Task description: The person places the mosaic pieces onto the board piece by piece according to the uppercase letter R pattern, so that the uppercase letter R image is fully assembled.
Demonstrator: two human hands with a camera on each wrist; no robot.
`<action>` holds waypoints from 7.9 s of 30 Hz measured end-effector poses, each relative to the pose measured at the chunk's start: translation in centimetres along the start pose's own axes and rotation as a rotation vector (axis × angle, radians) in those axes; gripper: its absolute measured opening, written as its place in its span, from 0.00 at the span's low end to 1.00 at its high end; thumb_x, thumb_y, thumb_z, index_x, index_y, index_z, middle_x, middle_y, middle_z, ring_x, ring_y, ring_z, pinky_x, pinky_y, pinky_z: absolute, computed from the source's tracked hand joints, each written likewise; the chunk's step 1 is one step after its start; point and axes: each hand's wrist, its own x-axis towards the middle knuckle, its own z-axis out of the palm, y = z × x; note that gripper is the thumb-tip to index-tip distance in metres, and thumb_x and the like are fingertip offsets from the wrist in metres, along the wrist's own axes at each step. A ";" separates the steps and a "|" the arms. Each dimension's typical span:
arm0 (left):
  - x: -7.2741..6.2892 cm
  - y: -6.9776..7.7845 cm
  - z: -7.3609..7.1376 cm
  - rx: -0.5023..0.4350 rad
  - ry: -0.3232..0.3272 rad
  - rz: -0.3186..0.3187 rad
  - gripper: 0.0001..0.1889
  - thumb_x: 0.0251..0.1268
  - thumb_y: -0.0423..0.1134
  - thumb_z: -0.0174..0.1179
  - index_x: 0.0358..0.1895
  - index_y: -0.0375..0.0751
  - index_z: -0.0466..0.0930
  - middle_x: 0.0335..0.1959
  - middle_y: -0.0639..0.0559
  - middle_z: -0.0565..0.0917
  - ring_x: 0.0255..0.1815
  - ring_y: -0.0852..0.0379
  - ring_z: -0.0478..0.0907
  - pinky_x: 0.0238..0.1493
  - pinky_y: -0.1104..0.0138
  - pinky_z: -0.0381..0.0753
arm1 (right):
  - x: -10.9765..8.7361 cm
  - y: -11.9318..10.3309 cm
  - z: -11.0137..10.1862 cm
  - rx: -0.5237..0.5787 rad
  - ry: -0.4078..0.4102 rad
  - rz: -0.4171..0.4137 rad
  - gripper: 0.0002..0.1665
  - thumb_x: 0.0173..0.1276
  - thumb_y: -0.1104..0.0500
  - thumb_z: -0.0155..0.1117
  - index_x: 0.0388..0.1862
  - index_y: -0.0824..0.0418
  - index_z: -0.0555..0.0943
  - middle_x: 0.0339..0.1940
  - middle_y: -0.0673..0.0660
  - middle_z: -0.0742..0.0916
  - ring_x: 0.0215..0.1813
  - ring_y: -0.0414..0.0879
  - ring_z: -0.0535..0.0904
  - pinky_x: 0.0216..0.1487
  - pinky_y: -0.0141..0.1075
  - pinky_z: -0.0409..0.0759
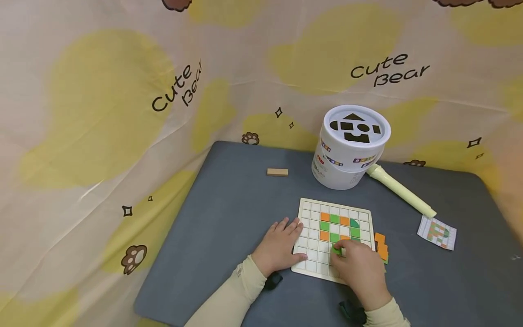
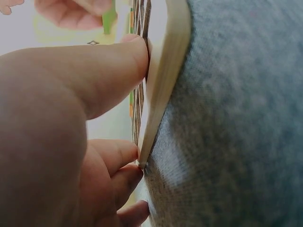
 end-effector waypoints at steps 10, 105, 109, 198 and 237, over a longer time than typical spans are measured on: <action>0.2 0.1 0.0 0.054 0.011 0.001 0.46 0.72 0.70 0.60 0.85 0.47 0.64 0.85 0.52 0.63 0.84 0.45 0.59 0.80 0.49 0.62 | 1.1 -1.4 2.2 -0.047 0.052 -0.191 0.07 0.55 0.62 0.87 0.31 0.55 0.94 0.38 0.55 0.90 0.39 0.57 0.84 0.35 0.52 0.86; 0.2 0.0 -0.1 0.024 -0.012 -0.003 0.47 0.73 0.69 0.61 0.86 0.46 0.61 0.86 0.51 0.59 0.85 0.44 0.57 0.81 0.47 0.59 | 1.1 4.7 -1.7 0.152 0.065 -0.335 0.17 0.51 0.65 0.88 0.39 0.52 0.94 0.34 0.43 0.91 0.34 0.40 0.81 0.31 0.38 0.78; 0.4 0.1 -0.2 0.025 -0.002 -0.004 0.47 0.73 0.69 0.61 0.86 0.46 0.62 0.86 0.52 0.60 0.85 0.44 0.57 0.80 0.47 0.59 | 1.3 2.2 -0.2 0.150 -0.025 -0.366 0.14 0.53 0.64 0.89 0.36 0.49 0.95 0.34 0.40 0.91 0.35 0.39 0.83 0.35 0.38 0.82; 0.2 0.0 -0.2 -0.013 -0.019 0.004 0.47 0.74 0.66 0.62 0.86 0.45 0.60 0.86 0.51 0.58 0.85 0.43 0.56 0.80 0.46 0.60 | -0.7 4.8 -0.1 0.104 -0.100 0.043 0.08 0.65 0.50 0.83 0.36 0.50 0.93 0.30 0.45 0.88 0.30 0.40 0.80 0.25 0.41 0.75; 0.5 0.4 0.0 -0.005 -0.044 -0.008 0.47 0.75 0.67 0.59 0.87 0.46 0.57 0.87 0.52 0.56 0.86 0.44 0.53 0.81 0.48 0.58 | -2.2 8.3 -4.3 0.062 -0.235 -0.076 0.12 0.54 0.62 0.78 0.30 0.48 0.83 0.27 0.42 0.78 0.29 0.40 0.71 0.31 0.40 0.73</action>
